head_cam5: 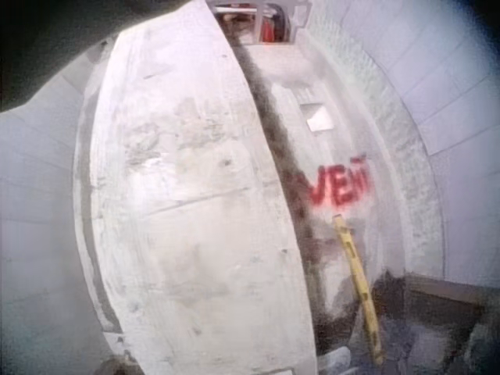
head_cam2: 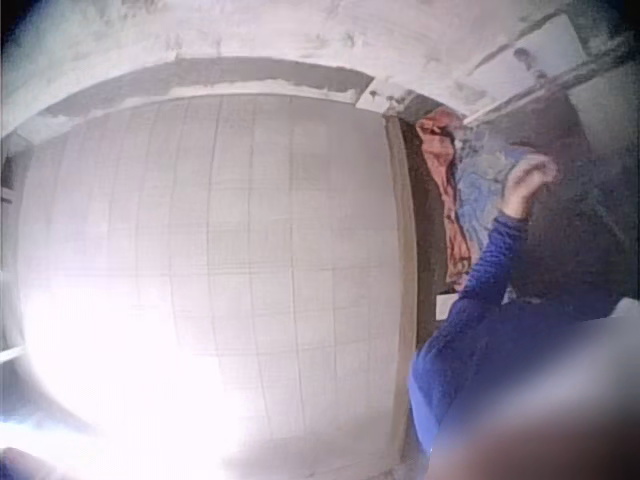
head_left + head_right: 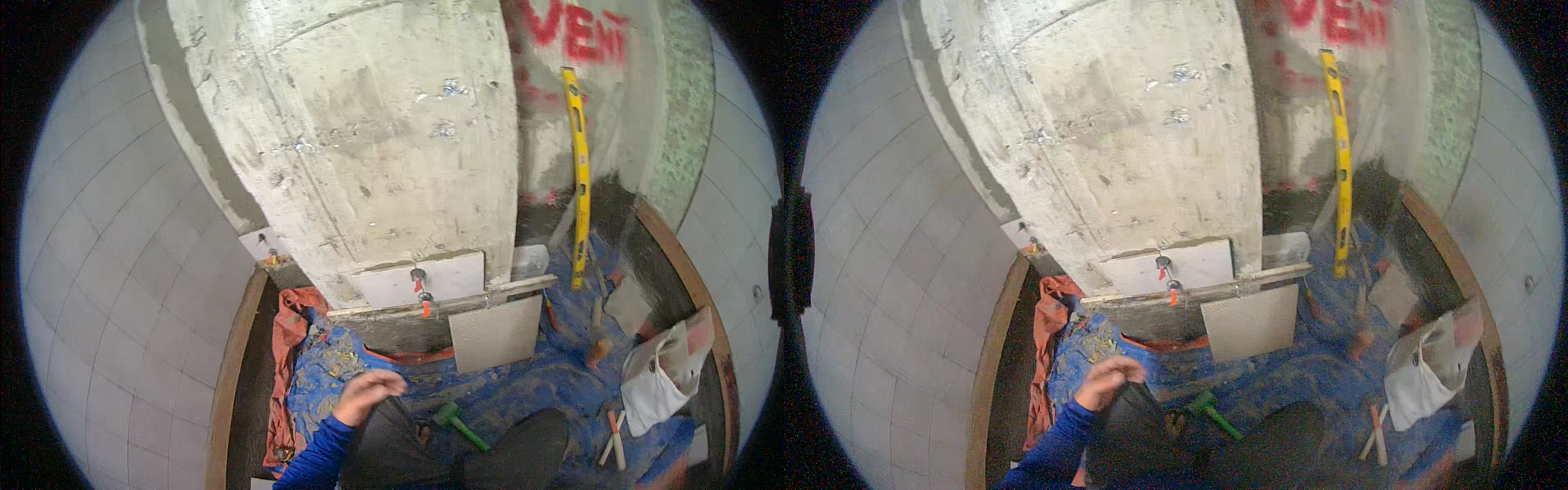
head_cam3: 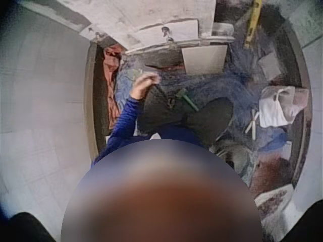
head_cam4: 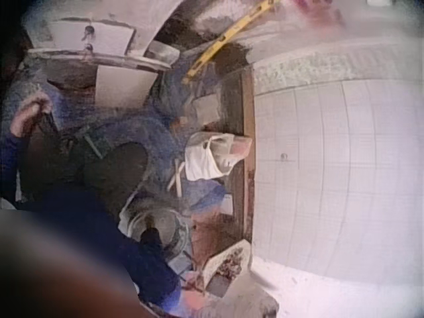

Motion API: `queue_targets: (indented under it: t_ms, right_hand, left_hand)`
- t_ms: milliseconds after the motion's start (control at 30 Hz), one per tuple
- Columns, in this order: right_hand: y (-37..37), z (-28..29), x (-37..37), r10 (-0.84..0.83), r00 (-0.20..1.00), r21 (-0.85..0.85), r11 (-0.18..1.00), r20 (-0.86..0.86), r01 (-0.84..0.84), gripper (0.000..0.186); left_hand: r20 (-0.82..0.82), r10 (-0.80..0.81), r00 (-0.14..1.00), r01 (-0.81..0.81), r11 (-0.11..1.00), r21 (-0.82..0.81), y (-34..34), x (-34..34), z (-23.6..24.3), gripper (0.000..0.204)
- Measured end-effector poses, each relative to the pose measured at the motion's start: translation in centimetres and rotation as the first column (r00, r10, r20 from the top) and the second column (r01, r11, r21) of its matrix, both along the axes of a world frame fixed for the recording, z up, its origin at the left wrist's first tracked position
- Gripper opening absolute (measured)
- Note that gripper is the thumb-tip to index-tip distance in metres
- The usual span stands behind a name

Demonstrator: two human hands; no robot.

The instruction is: The person kneels on a protective tarp and applies cement adhesive to the back of a white ceramic tile using a notched trowel. They then position the tile on the wall, tap it with a rubber mallet, and secure it with tile leveling clips.

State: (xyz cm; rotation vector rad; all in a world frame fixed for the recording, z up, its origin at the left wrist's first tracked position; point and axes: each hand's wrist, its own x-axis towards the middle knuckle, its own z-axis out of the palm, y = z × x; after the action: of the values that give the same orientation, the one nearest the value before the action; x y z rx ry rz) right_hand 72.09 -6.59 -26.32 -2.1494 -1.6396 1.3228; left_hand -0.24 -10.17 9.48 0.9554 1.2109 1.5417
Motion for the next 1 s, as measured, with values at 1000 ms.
queue_targets:
  t_ms: [1000]
  right_hand:
    - [-9.6, 14.7, -8.0, -0.806, 0.392, -0.297, 0.545, -0.444, 0.784, 0.031]
  left_hand:
    - [0.624, -0.118, 0.772, -0.145, 0.924, 0.355, -5.0, -4.6, -4.6, 0.043]
